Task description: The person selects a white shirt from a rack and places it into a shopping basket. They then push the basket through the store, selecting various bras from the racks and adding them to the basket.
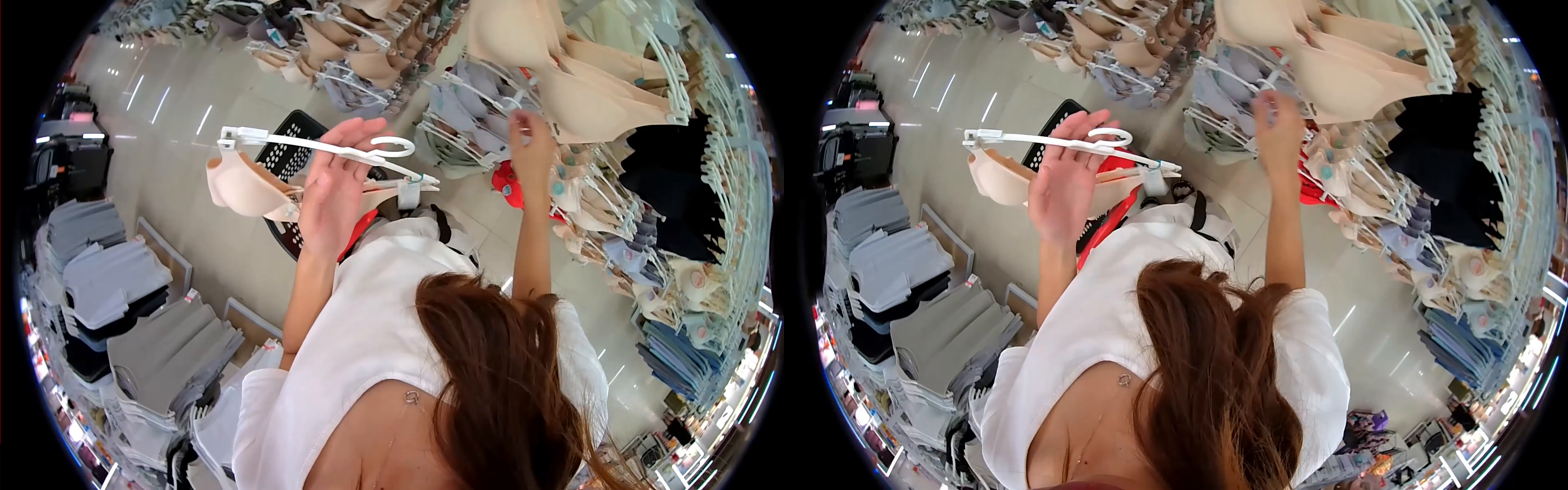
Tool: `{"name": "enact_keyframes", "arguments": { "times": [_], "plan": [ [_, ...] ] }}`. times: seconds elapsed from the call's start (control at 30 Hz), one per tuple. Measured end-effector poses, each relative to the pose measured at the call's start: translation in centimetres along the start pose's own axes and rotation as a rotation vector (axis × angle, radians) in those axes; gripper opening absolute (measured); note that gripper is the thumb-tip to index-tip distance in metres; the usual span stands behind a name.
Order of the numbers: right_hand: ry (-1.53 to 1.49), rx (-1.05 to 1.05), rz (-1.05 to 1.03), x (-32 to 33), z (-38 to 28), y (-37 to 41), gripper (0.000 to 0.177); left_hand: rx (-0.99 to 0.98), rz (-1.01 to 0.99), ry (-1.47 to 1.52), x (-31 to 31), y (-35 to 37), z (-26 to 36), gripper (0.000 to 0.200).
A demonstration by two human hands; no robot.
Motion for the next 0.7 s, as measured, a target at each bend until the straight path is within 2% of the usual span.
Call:
{"name": "enact_keyframes", "arguments": {
  "times": [0.03,0.07,0.13,0.2,0.27,0.3,0.33,0.4,0.47,0.53,0.57,0.63,0.67,0.7],
  "plan": [
    [0.152,-0.011,0.081,0.2,3.0,-0.5,0.029,-0.021,0.042,-0.025,0.2,0.2,0.4,0.069],
    [0.147,-0.007,0.070,-0.7,5.6,-0.8,0.029,-0.023,0.055,-0.029,0.4,0.5,0.6,0.069],
    [0.365,0.079,0.031,-3.0,9.1,-1.3,0.040,-0.035,0.091,-0.012,1.0,0.7,0.9,0.068],
    [0.375,0.085,-0.054,-4.1,9.7,-1.9,0.039,-0.035,0.094,0.026,1.5,1.1,0.9,0.067],
    [0.310,-0.152,-0.407,-6.7,12.1,-1.9,0.034,-0.024,0.136,0.130,1.9,1.5,0.9,0.065],
    [0.199,-0.056,-0.324,-6.1,10.2,-1.7,0.030,-0.030,0.115,0.174,2.1,1.7,0.7,0.063],
    [0.195,-0.052,-0.328,-6.1,9.2,-1.2,0.030,-0.033,0.120,0.170,2.1,1.8,0.6,0.063],
    [0.117,-0.182,-0.287,-4.9,7.5,0.0,0.027,0.008,0.150,0.328,2.0,1.8,-0.3,0.061],
    [0.187,-0.140,-0.283,-4.4,6.8,0.5,0.026,0.044,0.126,0.371,1.3,1.7,-1.2,0.061],
    [0.399,-0.191,-0.231,-3.1,6.6,0.4,0.024,0.165,0.041,0.393,0.1,1.6,-3.2,0.061],
    [0.397,-0.194,-0.232,-2.8,6.6,0.3,0.024,0.211,0.011,0.395,-0.5,1.6,-3.8,0.061],
    [0.272,-0.082,-0.241,-2.3,5.8,0.7,0.022,0.255,-0.002,0.396,-1.2,1.5,-4.9,0.061],
    [0.272,-0.094,-0.242,-1.7,5.5,1.4,0.022,0.293,-0.017,0.400,-1.7,1.6,-5.6,0.061],
    [0.097,-0.152,-0.341,-2.3,5.0,2.4,0.021,0.350,0.013,0.333,-1.8,1.5,-5.9,0.072]
  ]
}}
Point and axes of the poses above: each hand's wrist, its own y-axis away from the middle knuckle, its own x-axis out of the back of the hand, z = x × y, the point moved 9 cm from there along -y, towards the middle knuckle, and after that the axes turned 3 degrees about -z, right-handed, at the moved point
